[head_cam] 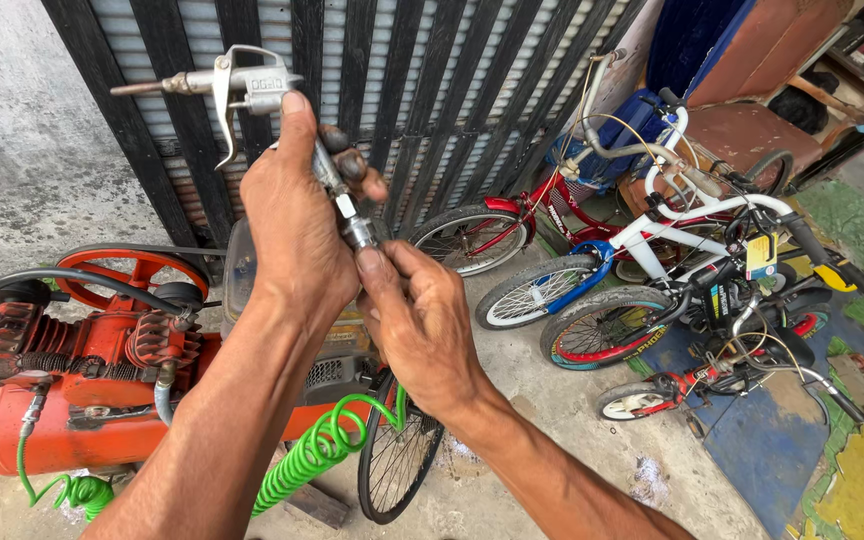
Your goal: The person connects an air hose to a compressor and then to a bicycle tire valve to inflate the tire. After inflating, they disconnect the hose and wipe their hands with a cloth.
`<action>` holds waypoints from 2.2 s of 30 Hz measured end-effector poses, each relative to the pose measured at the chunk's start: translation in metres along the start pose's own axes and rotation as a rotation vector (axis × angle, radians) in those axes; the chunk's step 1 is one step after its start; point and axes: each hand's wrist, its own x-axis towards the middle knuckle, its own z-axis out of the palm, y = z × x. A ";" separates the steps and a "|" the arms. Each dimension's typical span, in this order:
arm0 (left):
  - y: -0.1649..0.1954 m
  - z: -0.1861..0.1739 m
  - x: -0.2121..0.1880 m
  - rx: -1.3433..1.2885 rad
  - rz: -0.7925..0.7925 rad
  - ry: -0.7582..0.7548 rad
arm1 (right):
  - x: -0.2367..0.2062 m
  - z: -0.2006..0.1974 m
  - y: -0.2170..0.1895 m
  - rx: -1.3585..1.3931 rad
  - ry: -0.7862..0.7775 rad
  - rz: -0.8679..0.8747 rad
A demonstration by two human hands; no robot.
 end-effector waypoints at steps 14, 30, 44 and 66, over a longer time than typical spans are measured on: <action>-0.003 -0.021 -0.031 0.352 -0.350 -0.033 | 0.009 0.003 0.008 0.416 -0.129 0.334; 0.046 -0.192 -0.096 0.350 -0.271 0.215 | -0.002 0.138 0.087 0.309 -0.323 0.293; 0.071 -0.519 -0.109 1.179 -0.288 0.784 | -0.010 0.261 0.176 0.048 -0.358 0.263; -0.009 -0.793 -0.024 2.098 -0.531 0.066 | -0.014 0.300 0.269 -0.286 -0.388 0.357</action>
